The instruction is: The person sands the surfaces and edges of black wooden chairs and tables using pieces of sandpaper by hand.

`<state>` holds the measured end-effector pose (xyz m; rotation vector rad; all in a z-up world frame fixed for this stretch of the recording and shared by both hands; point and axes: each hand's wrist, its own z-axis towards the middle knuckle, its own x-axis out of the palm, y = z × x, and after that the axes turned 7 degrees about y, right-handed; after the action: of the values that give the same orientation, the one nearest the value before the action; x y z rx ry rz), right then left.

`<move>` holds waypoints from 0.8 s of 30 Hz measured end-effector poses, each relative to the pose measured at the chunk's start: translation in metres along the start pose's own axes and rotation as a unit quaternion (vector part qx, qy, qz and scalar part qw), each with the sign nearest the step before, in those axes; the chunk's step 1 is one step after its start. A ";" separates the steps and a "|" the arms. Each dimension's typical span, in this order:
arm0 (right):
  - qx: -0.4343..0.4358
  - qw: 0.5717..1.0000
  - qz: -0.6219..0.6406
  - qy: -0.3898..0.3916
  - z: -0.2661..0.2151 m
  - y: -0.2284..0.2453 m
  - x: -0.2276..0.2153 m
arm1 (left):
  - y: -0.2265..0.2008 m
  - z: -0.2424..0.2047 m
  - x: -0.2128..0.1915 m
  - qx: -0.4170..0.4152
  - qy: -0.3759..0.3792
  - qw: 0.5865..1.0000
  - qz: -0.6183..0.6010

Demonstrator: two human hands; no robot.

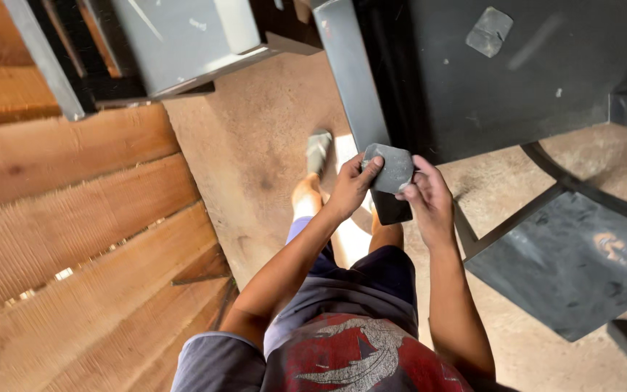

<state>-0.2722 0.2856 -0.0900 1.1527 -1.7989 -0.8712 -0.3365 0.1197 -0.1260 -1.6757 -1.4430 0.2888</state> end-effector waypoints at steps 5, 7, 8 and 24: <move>-0.020 0.986 -0.083 -0.141 0.033 -0.005 0.034 | -0.058 0.021 -0.029 0.041 -0.118 0.954 0.272; -0.010 0.978 -0.125 -0.169 0.048 -0.009 0.057 | -0.084 0.026 -0.052 0.051 -0.096 0.946 0.306; -0.008 0.976 -0.118 -0.183 0.059 -0.011 0.073 | -0.093 0.033 -0.061 0.046 -0.084 0.945 0.314; -0.025 0.944 -0.060 -0.324 0.243 -0.040 0.235 | -0.206 0.166 -0.213 0.034 0.084 0.958 0.271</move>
<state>-0.5342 0.0828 -0.1682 1.0151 -2.2159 -1.4904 -0.6511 -0.0056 -0.1479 -1.9658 -0.8183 0.4765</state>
